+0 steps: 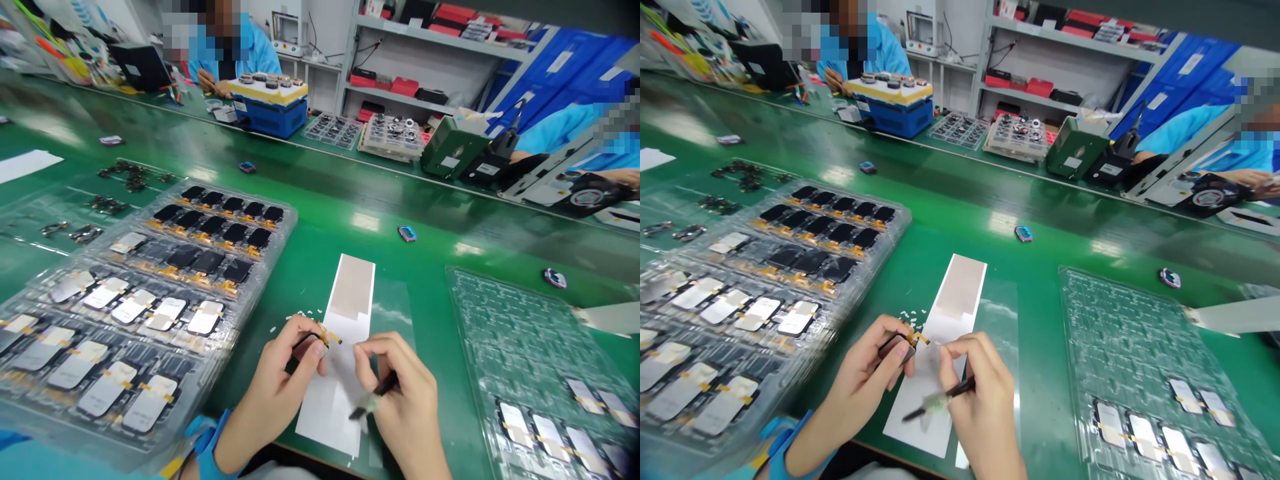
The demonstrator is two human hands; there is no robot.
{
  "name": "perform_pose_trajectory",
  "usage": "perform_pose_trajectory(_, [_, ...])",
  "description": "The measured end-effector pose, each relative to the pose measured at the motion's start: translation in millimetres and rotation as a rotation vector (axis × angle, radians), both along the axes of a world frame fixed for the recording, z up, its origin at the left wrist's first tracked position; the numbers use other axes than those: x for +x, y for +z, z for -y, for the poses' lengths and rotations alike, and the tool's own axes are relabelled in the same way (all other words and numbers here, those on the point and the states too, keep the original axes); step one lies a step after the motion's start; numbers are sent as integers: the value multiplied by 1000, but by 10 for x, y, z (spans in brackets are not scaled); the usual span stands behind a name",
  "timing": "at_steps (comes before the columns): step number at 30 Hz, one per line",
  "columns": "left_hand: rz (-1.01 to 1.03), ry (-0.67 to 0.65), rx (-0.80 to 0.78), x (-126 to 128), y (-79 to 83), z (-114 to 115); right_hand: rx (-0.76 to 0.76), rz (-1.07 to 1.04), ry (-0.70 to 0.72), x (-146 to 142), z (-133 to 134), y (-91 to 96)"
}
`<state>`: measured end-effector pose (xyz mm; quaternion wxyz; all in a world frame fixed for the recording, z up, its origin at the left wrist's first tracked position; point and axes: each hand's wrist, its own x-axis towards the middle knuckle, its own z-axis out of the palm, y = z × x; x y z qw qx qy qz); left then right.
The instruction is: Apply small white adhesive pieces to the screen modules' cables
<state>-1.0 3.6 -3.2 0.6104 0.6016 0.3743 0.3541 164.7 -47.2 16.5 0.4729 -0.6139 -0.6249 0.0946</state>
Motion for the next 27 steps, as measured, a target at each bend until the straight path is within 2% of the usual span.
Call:
perform_pose_trajectory(2, [72, -18, -52, -4, -3, 4, -88, -85, -20, 12, -15, -12])
perform_pose_trajectory(4, [147, -92, -110, -8, 13, 7, -198, -222, -18, 29, -29, -26])
perform_pose_trajectory(8, [204, -252, -163, -17, 47, 15, -416, -578, 67, 77, -34, -17])
perform_pose_trajectory(11, [189, -284, -143, -27, 52, 28, -476, -709, 99, 95, -31, 11])
perform_pose_trajectory(17, [149, -348, -209, -37, 42, 52, -541, -805, 187, 60, -38, 10])
perform_pose_trajectory(21, [96, -310, -144, -20, 28, 44, -571, -856, 244, 56, -15, -31])
perform_pose_trajectory(27, [73, -324, -124, -9, 34, 37, -544, -800, 201, 34, -8, -42])
